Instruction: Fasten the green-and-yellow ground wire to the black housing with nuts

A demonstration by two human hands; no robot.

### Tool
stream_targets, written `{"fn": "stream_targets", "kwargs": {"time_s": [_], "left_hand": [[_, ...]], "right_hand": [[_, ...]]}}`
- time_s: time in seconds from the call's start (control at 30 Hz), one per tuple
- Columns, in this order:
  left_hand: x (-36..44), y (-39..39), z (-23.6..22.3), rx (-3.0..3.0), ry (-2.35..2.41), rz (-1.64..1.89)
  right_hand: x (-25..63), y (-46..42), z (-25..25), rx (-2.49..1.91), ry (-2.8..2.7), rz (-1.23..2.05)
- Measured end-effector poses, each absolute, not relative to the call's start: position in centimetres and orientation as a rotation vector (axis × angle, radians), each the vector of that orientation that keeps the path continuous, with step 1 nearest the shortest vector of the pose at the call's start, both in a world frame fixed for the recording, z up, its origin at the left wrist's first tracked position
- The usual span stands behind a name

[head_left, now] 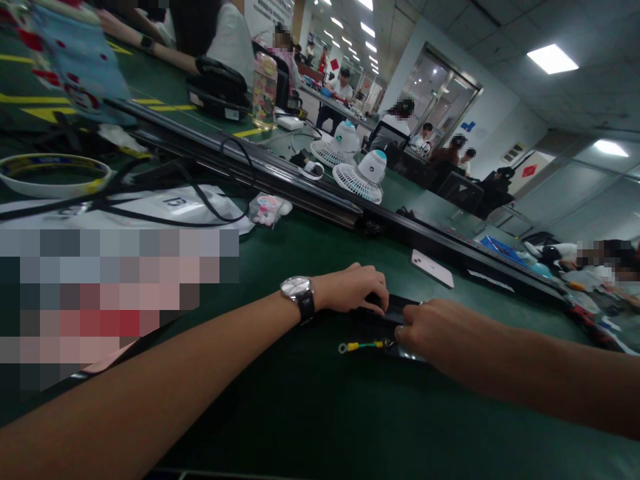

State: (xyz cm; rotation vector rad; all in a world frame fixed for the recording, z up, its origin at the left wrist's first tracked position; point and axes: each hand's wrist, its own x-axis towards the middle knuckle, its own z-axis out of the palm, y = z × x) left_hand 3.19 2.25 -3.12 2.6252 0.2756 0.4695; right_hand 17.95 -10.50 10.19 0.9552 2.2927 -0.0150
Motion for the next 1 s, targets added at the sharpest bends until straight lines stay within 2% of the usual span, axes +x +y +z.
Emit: {"fn": "stream_targets", "kwargs": {"time_s": [1.0], "left_hand": [[3.17,2.32,-3.17,2.641,0.275,0.448]], "right_hand": [[18.34,-10.9,10.31,1.088,2.227,-0.098]]}}
